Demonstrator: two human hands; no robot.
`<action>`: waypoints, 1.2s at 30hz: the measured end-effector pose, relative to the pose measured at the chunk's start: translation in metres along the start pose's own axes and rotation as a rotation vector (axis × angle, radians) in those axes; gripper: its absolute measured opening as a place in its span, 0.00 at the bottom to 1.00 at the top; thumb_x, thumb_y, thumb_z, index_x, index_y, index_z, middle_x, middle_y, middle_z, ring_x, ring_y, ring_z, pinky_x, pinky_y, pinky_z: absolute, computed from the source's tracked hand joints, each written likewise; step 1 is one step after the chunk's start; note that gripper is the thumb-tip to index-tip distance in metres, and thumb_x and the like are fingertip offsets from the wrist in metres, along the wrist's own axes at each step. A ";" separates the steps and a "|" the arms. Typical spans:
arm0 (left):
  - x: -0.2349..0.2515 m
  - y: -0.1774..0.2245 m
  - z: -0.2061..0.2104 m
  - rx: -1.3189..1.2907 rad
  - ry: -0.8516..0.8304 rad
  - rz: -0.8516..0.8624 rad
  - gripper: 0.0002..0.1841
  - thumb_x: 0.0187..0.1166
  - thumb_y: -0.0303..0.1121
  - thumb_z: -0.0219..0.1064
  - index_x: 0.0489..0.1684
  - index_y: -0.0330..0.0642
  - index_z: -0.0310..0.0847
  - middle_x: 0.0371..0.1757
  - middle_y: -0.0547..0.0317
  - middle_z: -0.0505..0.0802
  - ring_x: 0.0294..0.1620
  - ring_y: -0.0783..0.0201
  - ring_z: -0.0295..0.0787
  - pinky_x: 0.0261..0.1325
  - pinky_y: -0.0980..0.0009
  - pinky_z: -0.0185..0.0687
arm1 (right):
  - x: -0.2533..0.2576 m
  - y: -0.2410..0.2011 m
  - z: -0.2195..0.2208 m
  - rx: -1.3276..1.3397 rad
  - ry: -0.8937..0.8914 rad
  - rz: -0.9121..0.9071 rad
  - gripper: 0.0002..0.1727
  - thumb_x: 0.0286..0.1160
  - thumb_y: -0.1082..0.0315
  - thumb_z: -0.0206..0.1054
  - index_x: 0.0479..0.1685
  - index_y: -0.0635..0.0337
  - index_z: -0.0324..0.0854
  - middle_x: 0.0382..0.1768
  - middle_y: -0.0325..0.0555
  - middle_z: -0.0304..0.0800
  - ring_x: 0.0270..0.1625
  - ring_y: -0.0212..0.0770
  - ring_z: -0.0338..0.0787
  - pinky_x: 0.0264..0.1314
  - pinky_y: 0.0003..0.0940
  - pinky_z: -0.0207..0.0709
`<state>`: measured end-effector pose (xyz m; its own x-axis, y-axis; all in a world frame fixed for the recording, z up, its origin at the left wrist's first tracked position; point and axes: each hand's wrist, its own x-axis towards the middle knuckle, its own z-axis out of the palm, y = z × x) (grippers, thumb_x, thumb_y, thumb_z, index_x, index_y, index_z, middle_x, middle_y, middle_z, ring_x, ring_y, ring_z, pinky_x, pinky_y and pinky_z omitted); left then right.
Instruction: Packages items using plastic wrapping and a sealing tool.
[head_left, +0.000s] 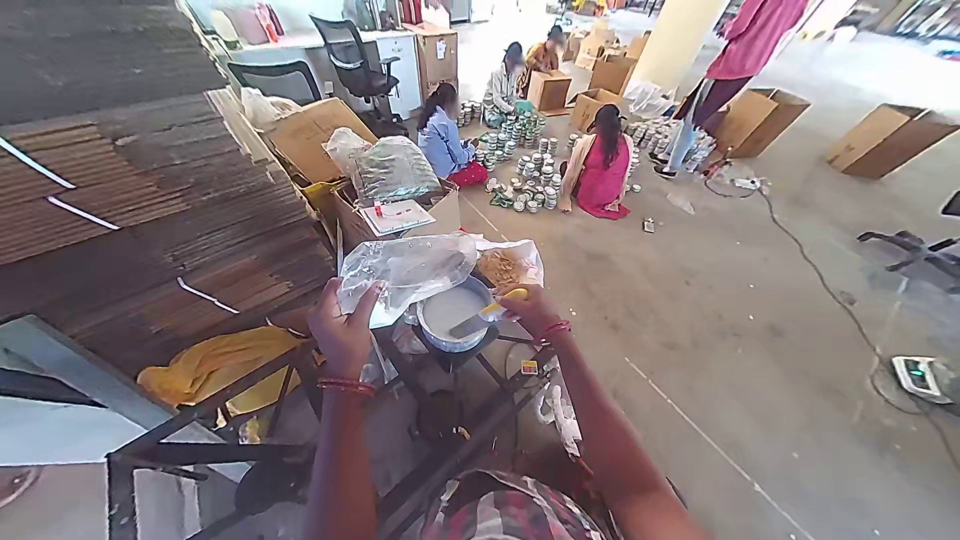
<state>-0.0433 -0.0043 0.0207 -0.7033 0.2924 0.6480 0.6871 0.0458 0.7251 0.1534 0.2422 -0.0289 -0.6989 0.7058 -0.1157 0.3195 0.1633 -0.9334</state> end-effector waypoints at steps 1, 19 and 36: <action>0.000 0.000 0.000 -0.006 0.004 -0.001 0.21 0.74 0.37 0.76 0.55 0.27 0.84 0.44 0.52 0.94 0.47 0.81 0.89 0.58 0.79 0.82 | 0.002 0.001 -0.005 -0.043 0.029 -0.004 0.12 0.78 0.64 0.73 0.49 0.65 0.88 0.34 0.50 0.94 0.28 0.37 0.93 0.39 0.34 0.91; 0.006 0.006 0.006 -0.027 -0.021 0.004 0.22 0.75 0.37 0.75 0.56 0.24 0.83 0.46 0.47 0.93 0.49 0.79 0.89 0.60 0.79 0.81 | 0.005 -0.012 0.014 -0.214 -0.004 -0.069 0.16 0.80 0.60 0.72 0.57 0.61 0.89 0.44 0.53 0.95 0.40 0.43 0.94 0.54 0.44 0.88; -0.010 0.012 0.010 0.008 0.007 -0.155 0.32 0.75 0.38 0.74 0.67 0.16 0.76 0.62 0.22 0.86 0.68 0.50 0.84 0.76 0.61 0.73 | -0.021 -0.008 -0.008 -0.123 -0.016 -0.010 0.16 0.77 0.62 0.73 0.56 0.64 0.88 0.47 0.54 0.93 0.42 0.42 0.93 0.55 0.41 0.86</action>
<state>-0.0267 0.0025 0.0205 -0.8024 0.2741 0.5301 0.5716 0.0979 0.8146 0.1707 0.2311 -0.0162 -0.7127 0.6924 -0.1128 0.3876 0.2547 -0.8859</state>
